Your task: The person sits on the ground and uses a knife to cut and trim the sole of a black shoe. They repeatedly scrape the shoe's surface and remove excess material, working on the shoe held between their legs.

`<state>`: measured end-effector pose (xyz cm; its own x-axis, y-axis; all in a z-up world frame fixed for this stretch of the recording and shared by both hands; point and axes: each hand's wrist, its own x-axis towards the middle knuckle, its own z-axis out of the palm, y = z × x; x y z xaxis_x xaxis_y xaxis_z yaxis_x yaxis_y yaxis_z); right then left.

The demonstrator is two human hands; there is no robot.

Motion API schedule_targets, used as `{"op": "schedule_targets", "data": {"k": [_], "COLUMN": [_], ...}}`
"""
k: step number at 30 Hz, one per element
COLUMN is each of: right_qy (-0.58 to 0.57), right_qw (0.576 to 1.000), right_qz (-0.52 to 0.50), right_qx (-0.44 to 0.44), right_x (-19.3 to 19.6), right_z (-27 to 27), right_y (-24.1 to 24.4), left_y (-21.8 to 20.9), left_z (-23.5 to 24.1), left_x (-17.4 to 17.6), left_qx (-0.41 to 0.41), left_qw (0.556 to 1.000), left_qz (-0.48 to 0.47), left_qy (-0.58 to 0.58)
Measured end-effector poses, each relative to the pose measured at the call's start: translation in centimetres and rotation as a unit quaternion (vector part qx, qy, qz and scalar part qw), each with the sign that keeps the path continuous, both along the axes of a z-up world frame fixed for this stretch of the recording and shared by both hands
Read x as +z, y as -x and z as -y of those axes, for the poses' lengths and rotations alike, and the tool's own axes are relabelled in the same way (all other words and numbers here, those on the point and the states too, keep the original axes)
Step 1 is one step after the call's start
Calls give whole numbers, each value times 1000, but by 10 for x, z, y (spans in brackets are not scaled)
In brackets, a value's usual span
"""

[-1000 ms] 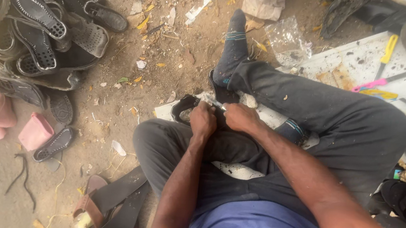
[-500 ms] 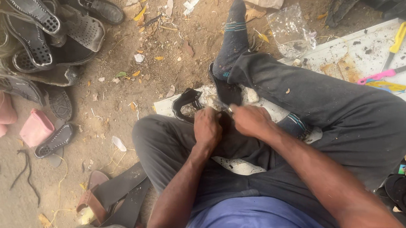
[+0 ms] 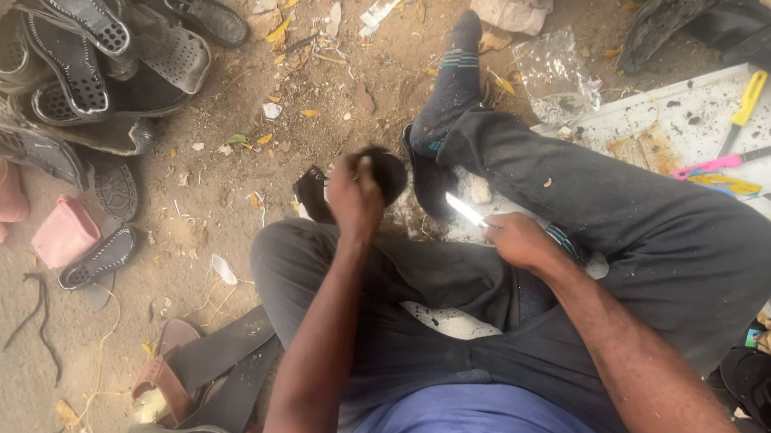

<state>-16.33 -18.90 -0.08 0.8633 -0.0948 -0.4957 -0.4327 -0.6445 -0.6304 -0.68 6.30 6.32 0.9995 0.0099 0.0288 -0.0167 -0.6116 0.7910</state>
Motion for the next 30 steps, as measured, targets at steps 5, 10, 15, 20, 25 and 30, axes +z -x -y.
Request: {"op": "schedule_targets", "data": {"k": [5,10,15,20,25,30], "right_qy": [23,6,46,35,12,16], "right_qw": [989,994,990,998,996,995], "right_qz": [147,113,126,24,87,100], "right_qx": [1,6,39,40,27,19], "right_x": [-11,3,23,42,15,5], "right_z": [-24,-35,-36,-38,-33,-34], "right_y": [3,-13,-11,-3,-12,-9], "left_y": [-7,7,9,1,7,123], "left_z": [41,49,44,17,55,176], "left_x": [-20,-15,-32,-12,69,167], "left_qx": [-115,-149,-108,7,37,-326], "left_qw": [992,967,973,990,978,855], "left_qz": [-5,-5,25,62,205,368], "left_qy": [-56,-207,-205,-128,31,166]}}
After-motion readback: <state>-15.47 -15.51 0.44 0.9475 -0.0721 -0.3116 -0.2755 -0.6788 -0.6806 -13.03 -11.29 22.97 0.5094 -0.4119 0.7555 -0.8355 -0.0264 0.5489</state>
